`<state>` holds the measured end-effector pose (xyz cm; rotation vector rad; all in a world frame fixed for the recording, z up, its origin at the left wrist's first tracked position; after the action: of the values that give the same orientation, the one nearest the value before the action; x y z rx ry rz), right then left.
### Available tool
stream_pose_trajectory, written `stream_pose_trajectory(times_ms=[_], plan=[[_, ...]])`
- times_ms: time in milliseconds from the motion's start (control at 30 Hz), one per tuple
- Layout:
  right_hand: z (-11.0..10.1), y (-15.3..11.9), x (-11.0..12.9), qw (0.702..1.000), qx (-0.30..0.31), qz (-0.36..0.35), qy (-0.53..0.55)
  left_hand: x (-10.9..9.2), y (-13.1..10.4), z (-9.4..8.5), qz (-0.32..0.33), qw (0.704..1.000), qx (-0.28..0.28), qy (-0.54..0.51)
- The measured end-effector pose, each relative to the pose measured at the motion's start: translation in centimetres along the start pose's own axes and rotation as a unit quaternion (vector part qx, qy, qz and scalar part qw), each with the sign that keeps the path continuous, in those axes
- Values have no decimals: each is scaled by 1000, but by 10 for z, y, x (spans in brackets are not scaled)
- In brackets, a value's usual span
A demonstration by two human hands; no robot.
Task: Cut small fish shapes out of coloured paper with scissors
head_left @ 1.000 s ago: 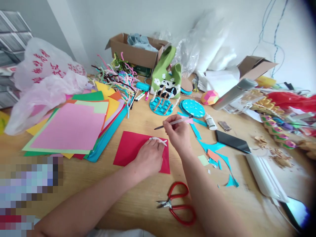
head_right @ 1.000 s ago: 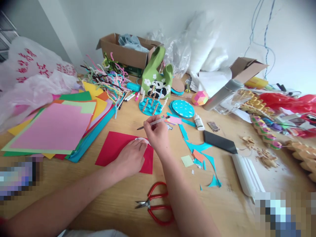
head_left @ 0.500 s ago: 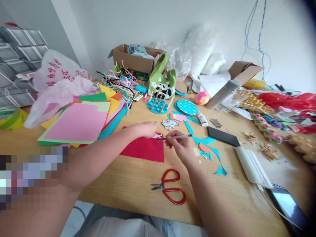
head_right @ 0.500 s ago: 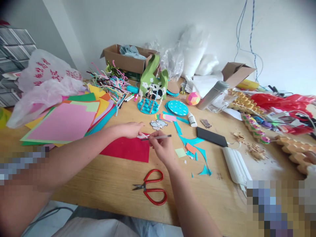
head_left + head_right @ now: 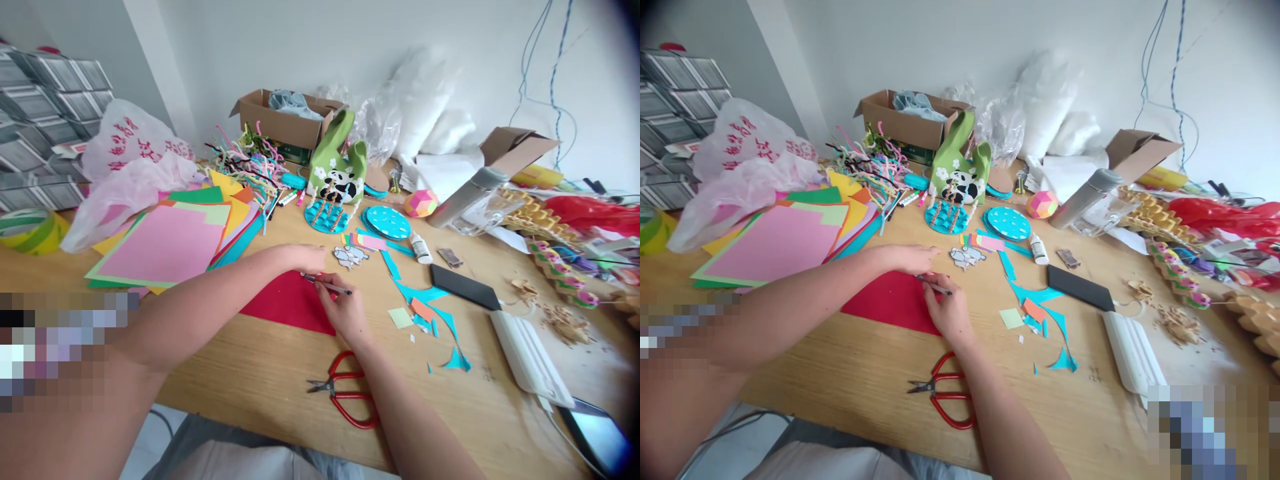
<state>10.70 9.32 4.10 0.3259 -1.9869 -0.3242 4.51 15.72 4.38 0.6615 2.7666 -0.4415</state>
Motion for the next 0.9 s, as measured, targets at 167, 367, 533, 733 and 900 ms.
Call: stream_pose_trajectory(times_ms=[167, 367, 533, 733, 900], plan=[[3, -1, -4, 1000, 6, 16, 7, 10, -6, 7, -52, 997, 51, 29], [6, -2, -11, 1000, 13, 17, -1, 9, -8, 7, -51, 997, 59, 29], [8, -2, -11, 1000, 16, 8, 16, 9, -7, 11, -41, 997, 58, 26], [8, -1, -5, 1000, 23, -6, 4, 11, -9, 10, -45, 998, 46, 19], [4, -1, -2, 1000, 17, -4, -19, 11, -9, 9, -49, 998, 34, 15]])
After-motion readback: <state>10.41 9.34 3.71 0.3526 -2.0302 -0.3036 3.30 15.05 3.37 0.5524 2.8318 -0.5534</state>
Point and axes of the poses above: each hand's wrist, its own y-axis towards the middle knuckle, its own z-axis out of the palm, x = y × z, the point moved 10 cm from there along y, towards the middle knuckle, and after that the axes turned 10 degrees about -x, right-handed, at the moved point
